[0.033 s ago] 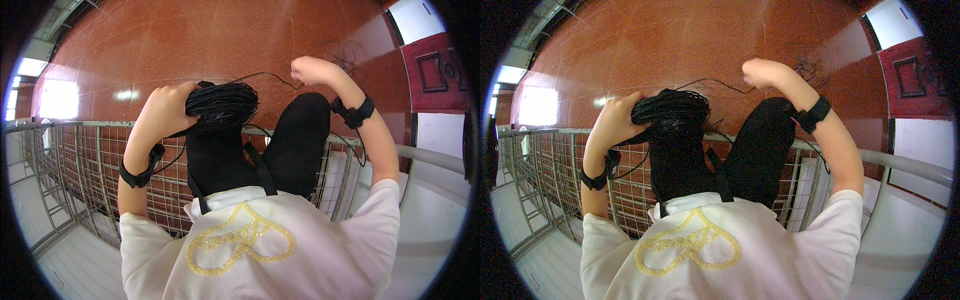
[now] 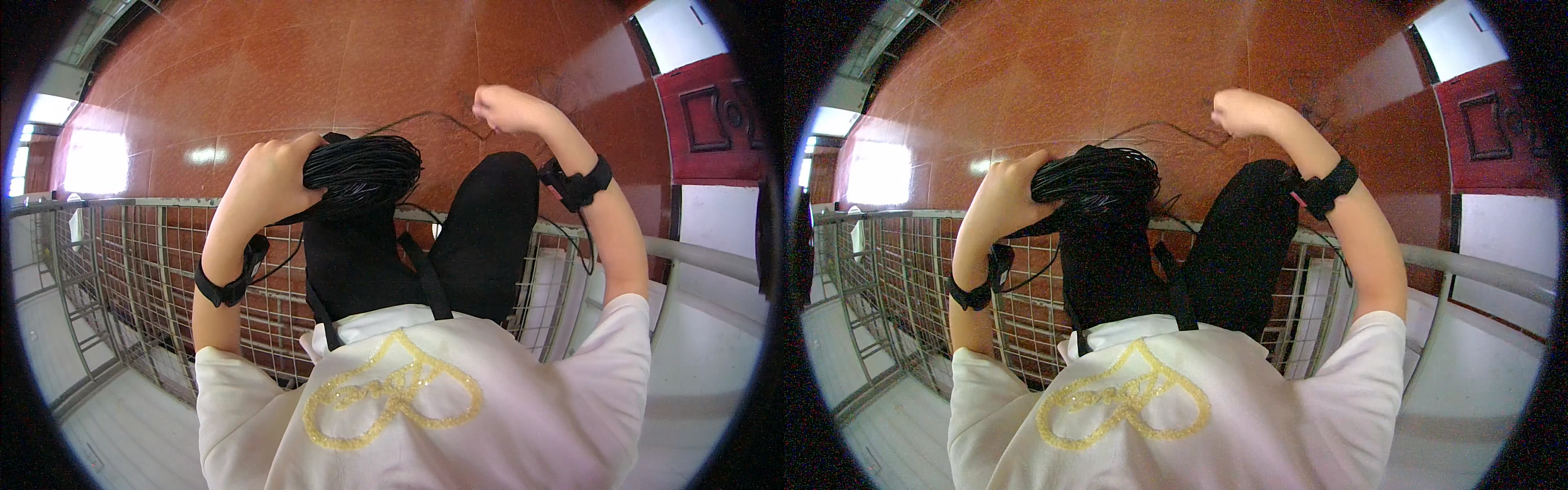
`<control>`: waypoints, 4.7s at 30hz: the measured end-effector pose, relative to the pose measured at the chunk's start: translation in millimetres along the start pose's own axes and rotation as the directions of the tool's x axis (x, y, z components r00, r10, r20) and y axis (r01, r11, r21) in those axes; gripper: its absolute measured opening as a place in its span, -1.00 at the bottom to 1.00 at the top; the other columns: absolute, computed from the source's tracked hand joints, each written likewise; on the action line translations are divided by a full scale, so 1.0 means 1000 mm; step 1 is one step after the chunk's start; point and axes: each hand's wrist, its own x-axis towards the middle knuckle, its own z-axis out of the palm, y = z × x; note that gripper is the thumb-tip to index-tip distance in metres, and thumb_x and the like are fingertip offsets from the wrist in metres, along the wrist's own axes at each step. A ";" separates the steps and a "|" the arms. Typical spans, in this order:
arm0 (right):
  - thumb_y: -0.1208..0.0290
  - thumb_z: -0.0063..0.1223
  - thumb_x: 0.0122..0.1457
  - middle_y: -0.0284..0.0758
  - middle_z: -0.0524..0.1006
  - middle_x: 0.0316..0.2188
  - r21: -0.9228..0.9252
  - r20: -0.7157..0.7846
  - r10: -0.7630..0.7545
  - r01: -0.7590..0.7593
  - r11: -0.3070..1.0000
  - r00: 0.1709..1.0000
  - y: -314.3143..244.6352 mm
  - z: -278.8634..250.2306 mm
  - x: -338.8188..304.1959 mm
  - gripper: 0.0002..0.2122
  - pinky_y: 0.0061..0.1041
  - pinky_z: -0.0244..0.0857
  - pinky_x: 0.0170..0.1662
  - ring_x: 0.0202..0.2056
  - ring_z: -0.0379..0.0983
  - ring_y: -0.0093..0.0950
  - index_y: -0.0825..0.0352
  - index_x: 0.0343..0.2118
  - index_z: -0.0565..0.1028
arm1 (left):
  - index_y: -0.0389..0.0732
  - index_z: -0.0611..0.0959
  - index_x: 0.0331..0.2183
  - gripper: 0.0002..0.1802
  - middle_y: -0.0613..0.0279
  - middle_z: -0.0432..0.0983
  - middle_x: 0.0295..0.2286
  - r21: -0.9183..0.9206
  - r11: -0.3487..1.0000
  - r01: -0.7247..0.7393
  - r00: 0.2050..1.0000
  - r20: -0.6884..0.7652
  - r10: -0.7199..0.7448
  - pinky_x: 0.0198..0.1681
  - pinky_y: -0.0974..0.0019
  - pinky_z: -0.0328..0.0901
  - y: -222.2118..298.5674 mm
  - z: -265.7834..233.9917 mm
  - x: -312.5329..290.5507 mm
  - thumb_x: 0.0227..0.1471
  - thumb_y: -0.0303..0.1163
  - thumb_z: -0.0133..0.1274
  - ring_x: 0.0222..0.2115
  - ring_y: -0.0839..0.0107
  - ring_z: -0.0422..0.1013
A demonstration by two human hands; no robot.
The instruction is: The person winds thin black wires around a thick coil of black cable held by hand, repeatedly looping the loose ends around the main bundle.
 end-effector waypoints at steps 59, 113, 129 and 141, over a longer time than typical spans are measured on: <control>0.13 0.05 0.05 -0.13 -0.03 0.21 0.897 -0.437 -0.508 0.405 -0.180 0.742 -0.045 0.035 -0.039 -0.28 -0.25 -0.08 0.20 0.19 0.00 -0.22 0.23 0.21 -0.03 | -0.27 0.55 -0.38 -0.56 -0.01 0.52 -0.53 -0.078 0.994 0.073 0.996 -0.051 -0.077 -0.36 0.26 0.33 -0.032 -0.003 -0.006 -0.37 -0.27 0.29 -0.46 0.15 0.48; 0.24 -0.27 0.25 -0.49 0.16 -0.72 0.464 -0.726 0.186 0.672 -0.578 0.662 0.016 0.002 -0.051 -0.70 -0.69 -0.01 -0.45 -0.64 0.01 -0.66 0.33 -0.12 0.36 | -0.28 0.55 -0.33 -0.51 -0.02 0.53 -0.51 -0.024 0.995 0.102 0.995 -0.002 -0.102 -0.35 0.25 0.35 -0.026 -0.004 0.000 -0.38 -0.25 0.31 -0.45 0.14 0.49; 0.27 -0.04 0.13 -0.22 0.43 -0.32 0.790 -0.606 0.000 0.602 -0.119 0.795 -0.016 0.076 -0.076 -0.76 -0.47 0.37 -0.16 -0.29 0.45 -0.42 0.39 -0.38 0.47 | -0.26 0.56 -0.31 -0.48 -0.02 0.53 -0.49 -0.047 0.996 0.076 0.996 -0.034 -0.077 -0.32 0.23 0.34 -0.030 -0.004 -0.003 -0.40 -0.24 0.30 -0.44 0.11 0.48; 0.45 0.03 0.05 -0.26 0.52 -0.32 0.365 -0.612 -0.325 0.622 0.693 0.721 -0.072 0.127 -0.085 -0.92 -0.35 0.25 -0.12 -0.22 0.42 -0.29 0.34 -0.43 0.49 | -0.27 0.56 -0.31 -0.50 -0.03 0.53 -0.50 -0.060 0.994 0.086 0.996 0.010 -0.086 -0.34 0.23 0.35 -0.019 -0.005 -0.001 -0.37 -0.24 0.29 -0.45 0.11 0.49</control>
